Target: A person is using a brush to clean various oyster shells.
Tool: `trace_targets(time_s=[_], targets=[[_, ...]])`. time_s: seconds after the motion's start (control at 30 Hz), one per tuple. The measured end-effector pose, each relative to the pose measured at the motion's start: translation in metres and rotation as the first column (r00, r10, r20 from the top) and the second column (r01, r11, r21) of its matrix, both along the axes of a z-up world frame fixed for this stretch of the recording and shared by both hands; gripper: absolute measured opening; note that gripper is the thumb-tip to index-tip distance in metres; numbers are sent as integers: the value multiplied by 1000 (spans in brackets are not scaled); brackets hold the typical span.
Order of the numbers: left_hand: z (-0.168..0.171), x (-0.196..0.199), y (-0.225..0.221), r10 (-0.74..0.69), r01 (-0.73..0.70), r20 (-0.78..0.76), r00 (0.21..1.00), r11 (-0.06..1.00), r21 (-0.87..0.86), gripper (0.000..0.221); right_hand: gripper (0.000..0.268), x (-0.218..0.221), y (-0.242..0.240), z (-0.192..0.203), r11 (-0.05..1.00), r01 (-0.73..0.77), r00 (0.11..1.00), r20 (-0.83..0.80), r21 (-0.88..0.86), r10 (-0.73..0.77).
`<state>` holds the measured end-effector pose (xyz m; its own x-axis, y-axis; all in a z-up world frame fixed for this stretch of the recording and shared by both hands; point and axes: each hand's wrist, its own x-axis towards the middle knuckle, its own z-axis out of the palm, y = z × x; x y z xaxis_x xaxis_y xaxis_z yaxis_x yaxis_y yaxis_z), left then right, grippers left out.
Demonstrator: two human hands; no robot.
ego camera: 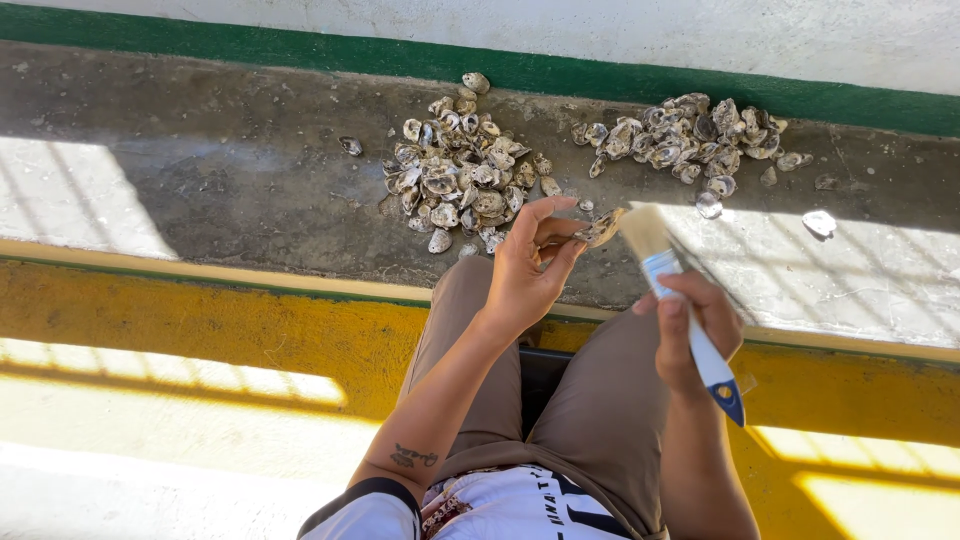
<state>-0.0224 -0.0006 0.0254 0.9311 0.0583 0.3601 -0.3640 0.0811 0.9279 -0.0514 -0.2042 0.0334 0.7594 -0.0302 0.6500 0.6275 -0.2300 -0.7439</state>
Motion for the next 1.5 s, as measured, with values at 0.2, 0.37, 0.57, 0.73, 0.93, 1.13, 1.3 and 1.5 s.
trace_targets(time_s=[0.2, 0.37, 0.57, 0.73, 0.93, 1.13, 1.3, 1.5], targets=[[-10, 2, 2, -50, 47, -35, 998, 996, -74, 44, 24, 11, -1, -20, 982, -150, 988, -37, -113, 147], [-22, 9, 11, -70, 59, -37, 997, 968, -245, 44, 24, 16, 3, -28, 988, 26, 991, -123, -154, -45], [-37, 13, 14, -68, 53, -29, 997, 929, -365, 46, 24, 9, 15, -34, 968, -200, 979, 0, -150, 203], [-40, 16, 18, -106, 70, -56, 993, 894, -442, 45, 23, 18, 12, -29, 985, 19, 986, -161, -169, -47], [-60, 19, 16, -80, 23, -101, 992, 882, -470, 44, 24, 9, 20, -34, 977, -180, 983, 22, -115, 184], [-75, 27, 26, -60, -12, -139, 988, 885, -465, 43, 22, 35, 20, -65, 932, 68, 905, -371, -356, -208], [-138, 56, 44, 68, -174, -273, 960, 907, -384, 40, 33, 70, -2, -121, 931, -58, 806, -568, -360, -169], [-160, 64, 54, 131, -215, -288, 949, 935, -282, 40, 36, 126, -46, -164, 998, 62, 614, -788, -19, -54]])
